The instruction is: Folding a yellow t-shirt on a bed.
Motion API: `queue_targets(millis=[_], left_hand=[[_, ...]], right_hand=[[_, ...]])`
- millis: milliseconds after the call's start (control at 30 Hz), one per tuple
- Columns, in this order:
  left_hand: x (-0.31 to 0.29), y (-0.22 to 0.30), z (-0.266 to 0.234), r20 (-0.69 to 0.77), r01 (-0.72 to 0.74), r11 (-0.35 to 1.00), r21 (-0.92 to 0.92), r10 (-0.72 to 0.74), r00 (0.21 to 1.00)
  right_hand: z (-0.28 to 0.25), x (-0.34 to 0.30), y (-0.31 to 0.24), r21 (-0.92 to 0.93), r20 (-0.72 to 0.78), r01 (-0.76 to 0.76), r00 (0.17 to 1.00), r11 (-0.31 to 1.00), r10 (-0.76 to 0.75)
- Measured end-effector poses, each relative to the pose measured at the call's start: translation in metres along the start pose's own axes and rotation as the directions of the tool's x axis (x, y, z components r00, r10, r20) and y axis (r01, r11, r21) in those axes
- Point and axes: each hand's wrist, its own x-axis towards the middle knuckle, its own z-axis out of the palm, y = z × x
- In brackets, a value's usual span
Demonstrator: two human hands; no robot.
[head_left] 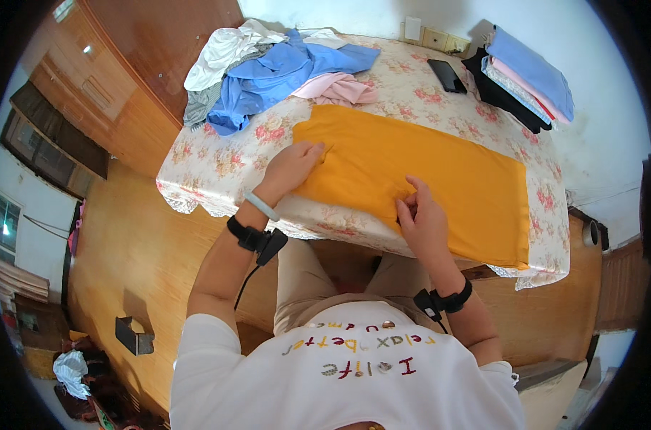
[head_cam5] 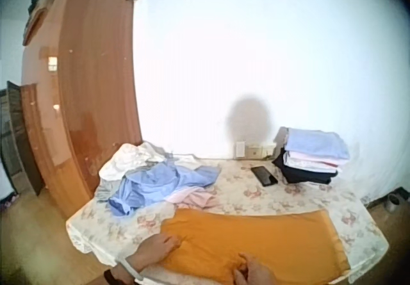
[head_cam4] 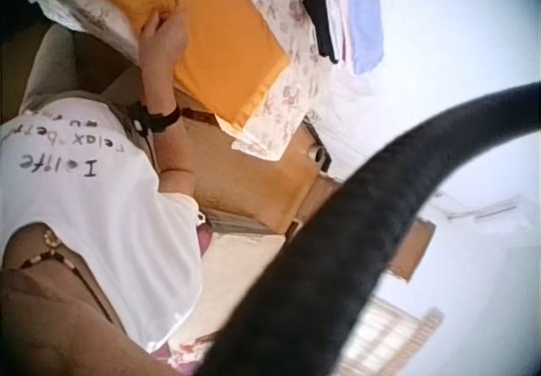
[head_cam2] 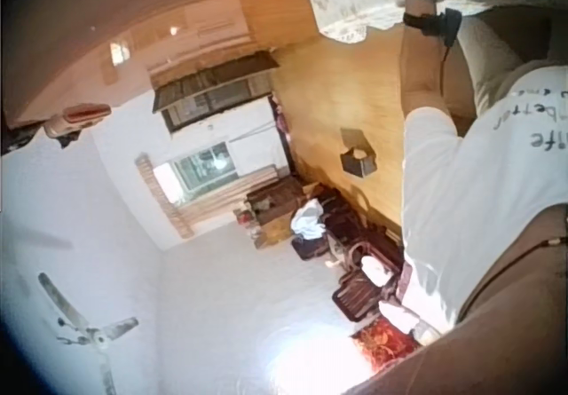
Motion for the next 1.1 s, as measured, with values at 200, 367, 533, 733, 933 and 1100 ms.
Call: queue_targets(millis=[200,367,533,733,933,1100], left_hand=[[-0.031,-0.011,-0.002,-0.077,-0.010,0.866,-0.499,-0.033,0.997],[-0.051,-0.023,0.002,-0.196,-0.120,0.909,-0.398,0.044,0.980],[-0.057,-0.006,0.008,-0.322,-0.244,0.966,0.090,0.260,0.910],[-0.049,-0.009,0.016,-0.316,-0.161,0.960,0.228,0.229,0.921],[-0.055,0.013,0.026,-0.401,-0.167,0.878,0.448,0.364,0.840],[-0.051,0.035,0.052,-0.116,-0.525,0.749,0.404,0.611,0.783]], right_hand=[[-0.001,0.002,0.000,0.072,0.026,-0.069,0.997,0.995,0.068],[0.001,0.001,0.001,0.041,0.016,-0.055,0.998,0.998,0.054],[-0.002,0.000,-0.003,0.022,0.003,-0.006,1.000,1.000,0.006],[0.001,-0.001,-0.001,0.030,0.009,-0.019,1.000,0.999,0.019],[0.000,-0.001,-0.001,0.053,-0.046,0.025,0.999,0.998,-0.023],[0.000,-0.001,-0.001,0.039,-0.023,-0.003,1.000,0.999,0.004]])
